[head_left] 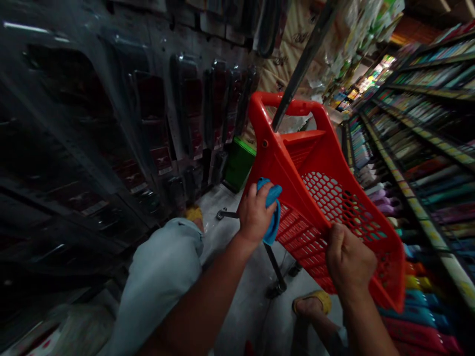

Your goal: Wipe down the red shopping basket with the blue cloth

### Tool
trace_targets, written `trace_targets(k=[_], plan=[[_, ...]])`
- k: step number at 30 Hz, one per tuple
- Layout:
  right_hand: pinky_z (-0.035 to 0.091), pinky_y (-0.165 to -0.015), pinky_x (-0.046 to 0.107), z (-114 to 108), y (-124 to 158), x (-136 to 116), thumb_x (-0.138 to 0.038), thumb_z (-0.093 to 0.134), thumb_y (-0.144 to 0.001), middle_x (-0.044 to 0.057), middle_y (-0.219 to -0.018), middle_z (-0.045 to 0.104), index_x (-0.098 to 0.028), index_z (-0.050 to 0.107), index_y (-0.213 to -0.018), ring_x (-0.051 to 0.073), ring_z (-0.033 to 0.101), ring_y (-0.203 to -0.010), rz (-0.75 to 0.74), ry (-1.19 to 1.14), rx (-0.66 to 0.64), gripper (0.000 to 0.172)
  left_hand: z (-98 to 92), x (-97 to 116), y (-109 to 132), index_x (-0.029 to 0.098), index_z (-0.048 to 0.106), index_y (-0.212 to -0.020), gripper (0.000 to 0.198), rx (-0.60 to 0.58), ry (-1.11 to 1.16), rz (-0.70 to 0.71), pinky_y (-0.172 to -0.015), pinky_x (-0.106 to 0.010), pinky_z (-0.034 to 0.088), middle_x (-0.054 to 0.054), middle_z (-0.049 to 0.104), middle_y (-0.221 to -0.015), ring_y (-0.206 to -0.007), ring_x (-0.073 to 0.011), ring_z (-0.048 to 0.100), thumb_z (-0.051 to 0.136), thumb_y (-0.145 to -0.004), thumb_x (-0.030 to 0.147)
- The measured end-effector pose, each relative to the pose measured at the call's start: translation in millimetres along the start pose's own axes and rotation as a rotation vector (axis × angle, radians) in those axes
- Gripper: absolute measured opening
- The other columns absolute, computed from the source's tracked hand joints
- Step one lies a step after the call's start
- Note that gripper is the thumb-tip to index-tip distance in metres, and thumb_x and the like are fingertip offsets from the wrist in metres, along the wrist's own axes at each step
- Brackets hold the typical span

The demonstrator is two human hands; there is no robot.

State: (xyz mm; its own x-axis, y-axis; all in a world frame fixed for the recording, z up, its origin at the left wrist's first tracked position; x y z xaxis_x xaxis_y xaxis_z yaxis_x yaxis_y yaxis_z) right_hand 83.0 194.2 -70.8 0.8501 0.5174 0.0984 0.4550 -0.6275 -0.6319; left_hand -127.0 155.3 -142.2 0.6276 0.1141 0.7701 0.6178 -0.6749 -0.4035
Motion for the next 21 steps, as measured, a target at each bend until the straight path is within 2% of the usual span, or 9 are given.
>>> trace_targets(k=[4, 9, 13, 16, 21], plan=[[0.023, -0.05, 0.028, 2.2, -0.4, 3.2, -0.037, 0.034, -0.105, 0.003, -0.052, 0.057, -0.017, 0.065, -0.067, 0.013, 0.046, -0.046, -0.061, -0.048, 0.052, 0.053, -0.9, -7.4, 3.8, 0.029, 0.061, -0.128, 0.045, -0.014, -0.021, 0.003, -0.096, -0.035, 0.052, -0.006, 0.061, -0.12, -0.104, -0.0214, 0.064, 0.066, -0.085, 0.019], [0.032, -0.053, 0.027, 2.4, 0.8, 17.1, -0.035, 0.039, -0.105, 0.005, -0.059, 0.066, -0.016, 0.072, -0.076, 0.014, 0.057, -0.053, -0.074, -0.115, 0.122, 0.048, -8.7, 7.7, 10.4, 0.029, 0.066, -0.123, 0.041, -0.034, -0.097, 0.062, -0.088, -0.034, 0.054, -0.005, 0.063, -0.112, -0.097, -0.0217, 0.065, 0.069, -0.083, 0.019], [0.037, -0.056, 0.025, -1.0, 2.4, 18.8, -0.034, 0.044, -0.103, 0.005, -0.065, 0.072, -0.016, 0.075, -0.081, 0.014, 0.063, -0.058, -0.1, -0.208, 0.164, 0.043, -22.4, 27.2, 0.6, 0.029, 0.061, -0.129, 0.043, 0.073, -0.151, 0.056, -0.092, -0.038, 0.053, -0.008, 0.059, -0.12, -0.104, -0.024, 0.064, 0.064, -0.086, 0.023], [0.04, -0.058, 0.025, -6.7, 4.4, 19.2, -0.034, 0.044, -0.104, 0.004, -0.067, 0.073, -0.017, 0.075, -0.079, 0.013, 0.065, -0.058, -0.119, -0.257, 0.212, 0.043, -27.9, 36.2, 5.4, 0.026, 0.058, -0.13, 0.044, 0.151, -0.179, 0.059, -0.093, -0.042, 0.054, -0.012, 0.056, -0.127, -0.109, -0.0267, 0.063, 0.062, -0.087, 0.024], [0.047, -0.064, 0.025, -7.3, 10.8, 29.6, -0.031, 0.048, -0.102, 0.005, -0.076, 0.077, -0.016, 0.076, -0.082, 0.015, 0.071, -0.066, -0.164, -0.323, 0.257, 0.038, -37.1, 36.3, 25.3, 0.03, 0.067, -0.117, 0.044, 0.113, -0.213, 0.198, -0.08, -0.037, 0.056, -0.006, 0.065, -0.106, -0.092, -0.0241, 0.066, 0.073, -0.076, 0.015]])
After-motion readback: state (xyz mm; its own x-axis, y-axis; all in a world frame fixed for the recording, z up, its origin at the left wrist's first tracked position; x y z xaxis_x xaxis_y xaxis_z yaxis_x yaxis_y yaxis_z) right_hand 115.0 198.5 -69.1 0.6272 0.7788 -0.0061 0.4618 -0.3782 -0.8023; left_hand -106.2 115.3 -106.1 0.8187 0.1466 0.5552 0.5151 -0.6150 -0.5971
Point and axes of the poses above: each hand's wrist, its own y-axis away from the middle knuckle, its own z-axis out of the palm, x = y × z, the point moved 7 cm from there along -y, towards the middle knuckle
